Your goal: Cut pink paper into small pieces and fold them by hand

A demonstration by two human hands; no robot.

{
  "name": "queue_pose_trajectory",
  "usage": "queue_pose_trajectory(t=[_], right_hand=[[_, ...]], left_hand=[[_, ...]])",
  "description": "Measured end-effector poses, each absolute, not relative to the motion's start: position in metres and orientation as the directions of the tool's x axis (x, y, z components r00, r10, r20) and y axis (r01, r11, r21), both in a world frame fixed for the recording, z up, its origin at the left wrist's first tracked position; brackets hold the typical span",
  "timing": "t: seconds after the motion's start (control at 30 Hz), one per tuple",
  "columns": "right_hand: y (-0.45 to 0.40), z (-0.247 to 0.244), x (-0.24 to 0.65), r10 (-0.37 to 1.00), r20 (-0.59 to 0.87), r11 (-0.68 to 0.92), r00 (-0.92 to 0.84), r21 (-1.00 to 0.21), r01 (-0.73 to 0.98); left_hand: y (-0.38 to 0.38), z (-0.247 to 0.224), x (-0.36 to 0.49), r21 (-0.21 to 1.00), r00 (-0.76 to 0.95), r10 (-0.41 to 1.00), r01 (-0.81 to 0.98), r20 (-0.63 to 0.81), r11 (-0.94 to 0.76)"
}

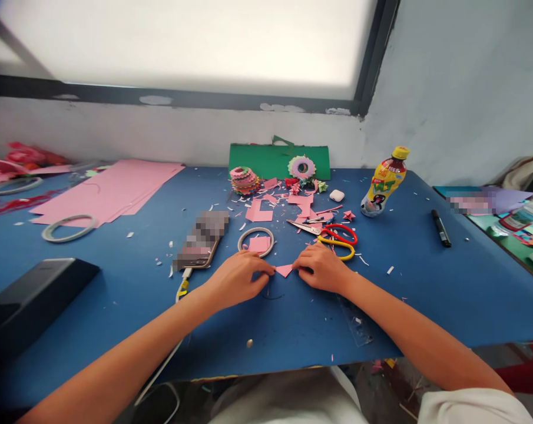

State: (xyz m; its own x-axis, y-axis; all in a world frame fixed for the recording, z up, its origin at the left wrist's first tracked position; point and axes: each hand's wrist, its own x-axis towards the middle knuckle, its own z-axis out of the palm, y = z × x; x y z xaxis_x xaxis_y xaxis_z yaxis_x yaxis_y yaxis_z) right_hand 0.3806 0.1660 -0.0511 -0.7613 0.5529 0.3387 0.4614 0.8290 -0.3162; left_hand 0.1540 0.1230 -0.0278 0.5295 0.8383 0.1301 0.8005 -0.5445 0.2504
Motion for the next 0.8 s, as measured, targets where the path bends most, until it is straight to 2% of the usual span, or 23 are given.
queue_pose_trajectory(t=[0.07, 0.17, 0.37, 0.57, 0.8], right_hand=[[0.164, -0.055, 0.373, 0.613, 0.345, 0.786, -0.711, -0.357, 0.505], [0.160, -0.060, 0.365, 0.654, 0.342, 0.755, -0.675, -0.357, 0.550], [0.158, -0.059, 0.363, 0.702, 0.298, 0.701, -0.646, -0.450, 0.554], [0.158, -0.056, 0.363, 0.721, 0.281, 0.671, -0.634, -0.513, 0.536], [0.155, -0.050, 0.364, 0.692, 0.333, 0.705, -0.640, -0.501, 0.502]], left_hand=[[0.124, -0.033, 0.161, 0.264, 0.492, 0.853, 0.811, 0.174, -0.522], [0.127, -0.039, 0.169, 0.307, 0.465, 0.861, 0.804, 0.206, -0.509], [0.134, -0.041, 0.169, 0.544, 0.372, 0.919, 0.748, 0.130, -0.380], [0.138, -0.046, 0.170, 0.603, 0.352, 0.930, 0.721, 0.105, -0.341], [0.133, -0.039, 0.172, 0.633, 0.364, 0.918, 0.676, 0.159, -0.378]])
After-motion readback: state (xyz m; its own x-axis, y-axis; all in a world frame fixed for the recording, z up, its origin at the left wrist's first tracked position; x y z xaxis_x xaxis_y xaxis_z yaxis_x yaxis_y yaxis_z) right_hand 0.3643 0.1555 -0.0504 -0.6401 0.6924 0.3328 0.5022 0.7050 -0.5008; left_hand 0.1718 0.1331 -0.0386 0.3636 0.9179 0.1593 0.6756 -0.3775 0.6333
